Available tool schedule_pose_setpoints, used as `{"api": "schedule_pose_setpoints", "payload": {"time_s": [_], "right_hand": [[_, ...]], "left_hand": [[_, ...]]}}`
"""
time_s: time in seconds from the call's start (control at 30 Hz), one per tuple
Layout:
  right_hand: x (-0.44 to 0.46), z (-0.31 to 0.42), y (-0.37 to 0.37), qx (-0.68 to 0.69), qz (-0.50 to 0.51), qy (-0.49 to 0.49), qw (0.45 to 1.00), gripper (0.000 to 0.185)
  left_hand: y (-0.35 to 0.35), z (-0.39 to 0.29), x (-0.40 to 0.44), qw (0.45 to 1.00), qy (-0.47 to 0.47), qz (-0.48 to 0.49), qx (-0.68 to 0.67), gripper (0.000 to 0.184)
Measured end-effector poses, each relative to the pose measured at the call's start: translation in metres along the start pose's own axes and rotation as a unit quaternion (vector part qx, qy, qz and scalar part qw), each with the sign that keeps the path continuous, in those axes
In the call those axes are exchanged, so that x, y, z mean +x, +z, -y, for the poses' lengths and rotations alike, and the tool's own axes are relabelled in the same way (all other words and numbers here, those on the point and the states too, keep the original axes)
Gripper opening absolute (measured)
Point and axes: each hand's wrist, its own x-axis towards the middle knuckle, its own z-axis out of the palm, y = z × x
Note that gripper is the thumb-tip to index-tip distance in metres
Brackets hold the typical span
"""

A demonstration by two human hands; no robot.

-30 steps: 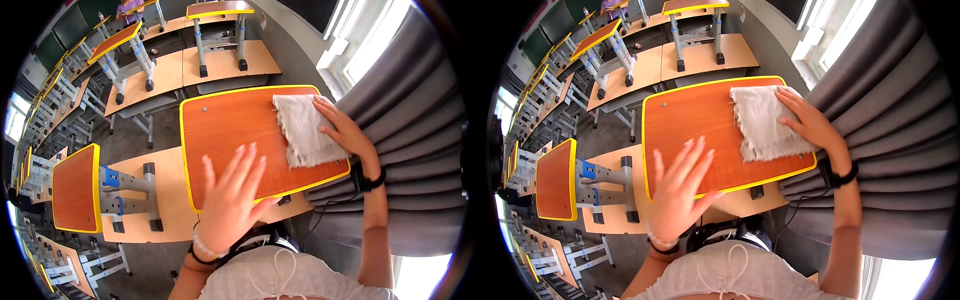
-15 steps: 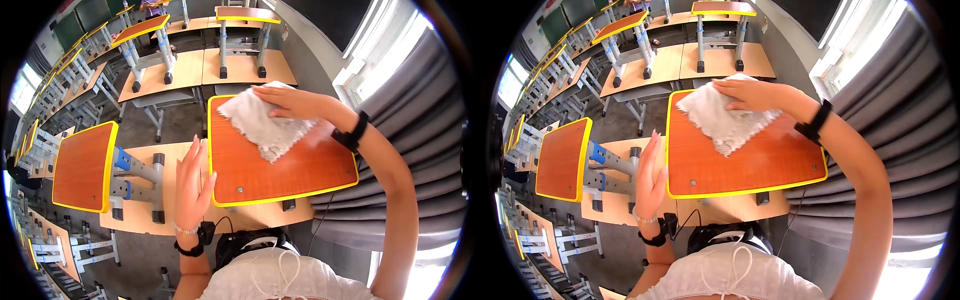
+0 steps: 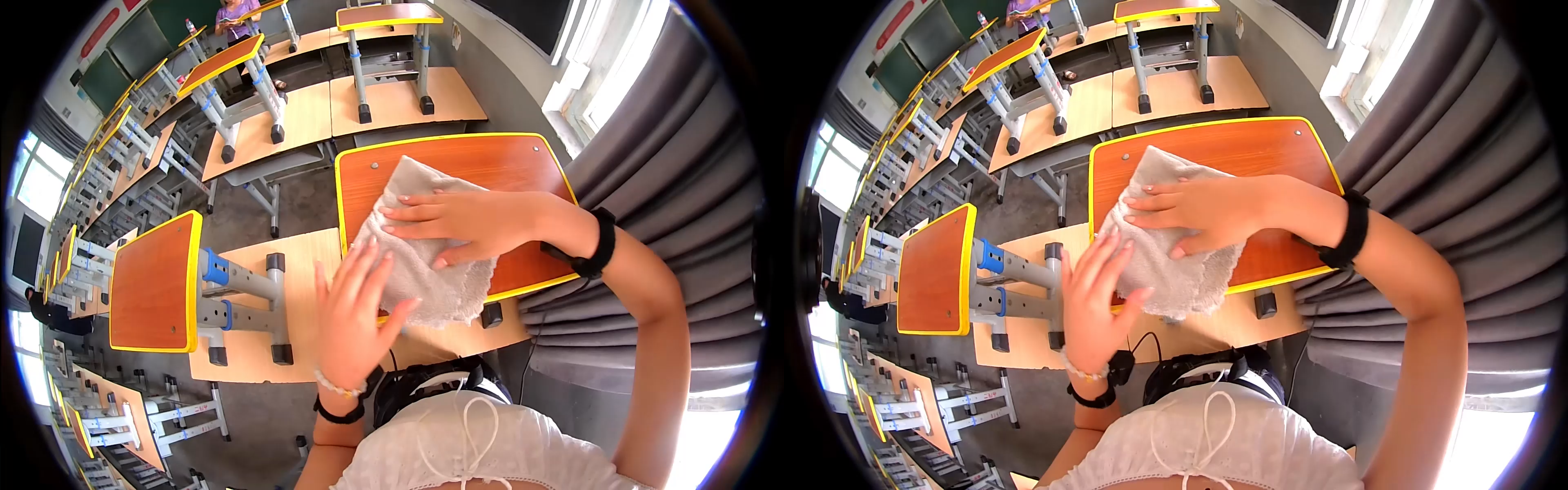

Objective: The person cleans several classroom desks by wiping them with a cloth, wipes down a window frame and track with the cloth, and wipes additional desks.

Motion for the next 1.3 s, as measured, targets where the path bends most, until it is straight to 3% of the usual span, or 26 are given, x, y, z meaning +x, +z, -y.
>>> {"api": "schedule_pose_setpoints", "payload": {"time_s": [0.07, 0.23, 0.4, 0.53, 0.63, 0.67, 0.77, 0.8, 0.87, 1.03, 1.17, 1.3], "right_hand": [[-0.009, -0.014, 0.003, 0.016, -0.009, 0.007, 1.0, 0.072], [-0.036, -0.047, 0.006, 0.011, -0.055, 0.032, 0.998, 0.069], [-0.112, -0.053, 0.004, 0.1, -0.054, 0.164, 0.98, 0.069], [-0.168, -0.038, 0.035, 0.144, -0.157, 0.221, 0.952, 0.067], [-0.184, -0.001, 0.064, 0.103, -0.236, 0.302, 0.918, 0.063], [-0.183, 0.015, 0.071, 0.085, -0.262, 0.33, 0.903, 0.061], [-0.166, 0.06, 0.093, 0.022, -0.325, 0.411, 0.851, 0.058], [-0.157, 0.072, 0.099, -0.005, -0.336, 0.436, 0.835, 0.057], [-0.139, 0.093, 0.108, -0.054, -0.362, 0.476, 0.8, 0.056], [-0.104, 0.115, 0.122, -0.084, -0.373, 0.443, 0.811, 0.06], [-0.054, 0.122, 0.128, -0.092, -0.369, 0.357, 0.853, 0.071], [0.006, 0.126, 0.125, -0.099, -0.387, 0.232, 0.887, 0.068]], "left_hand": [[0.009, -0.021, 0.006, 1.0, 0.008, -0.011, 0.02, 0.072], [0.043, -0.061, 0.055, 0.994, -0.007, -0.01, 0.111, 0.075], [0.105, -0.111, 0.09, 0.996, 0.012, -0.018, 0.087, 0.085], [0.117, -0.15, 0.102, 0.995, 0.048, 0.048, 0.073, 0.093], [0.12, -0.163, 0.09, 0.993, 0.094, 0.046, 0.062, 0.096], [0.122, -0.161, 0.084, 0.992, 0.117, 0.012, 0.034, 0.082], [0.136, -0.153, 0.066, 0.983, 0.163, -0.048, 0.074, 0.062], [0.125, -0.149, 0.061, 0.985, 0.165, -0.049, 0.021, 0.049], [0.107, -0.134, 0.055, 0.978, 0.202, -0.02, -0.039, 0.047], [0.066, -0.081, 0.035, 0.962, 0.24, 0.028, -0.124, 0.042], [0.012, -0.038, 0.007, 0.974, 0.182, 0.071, -0.116, 0.038], [-0.022, 0.001, -0.033, 0.996, 0.084, 0.037, -0.007, 0.037]]}}
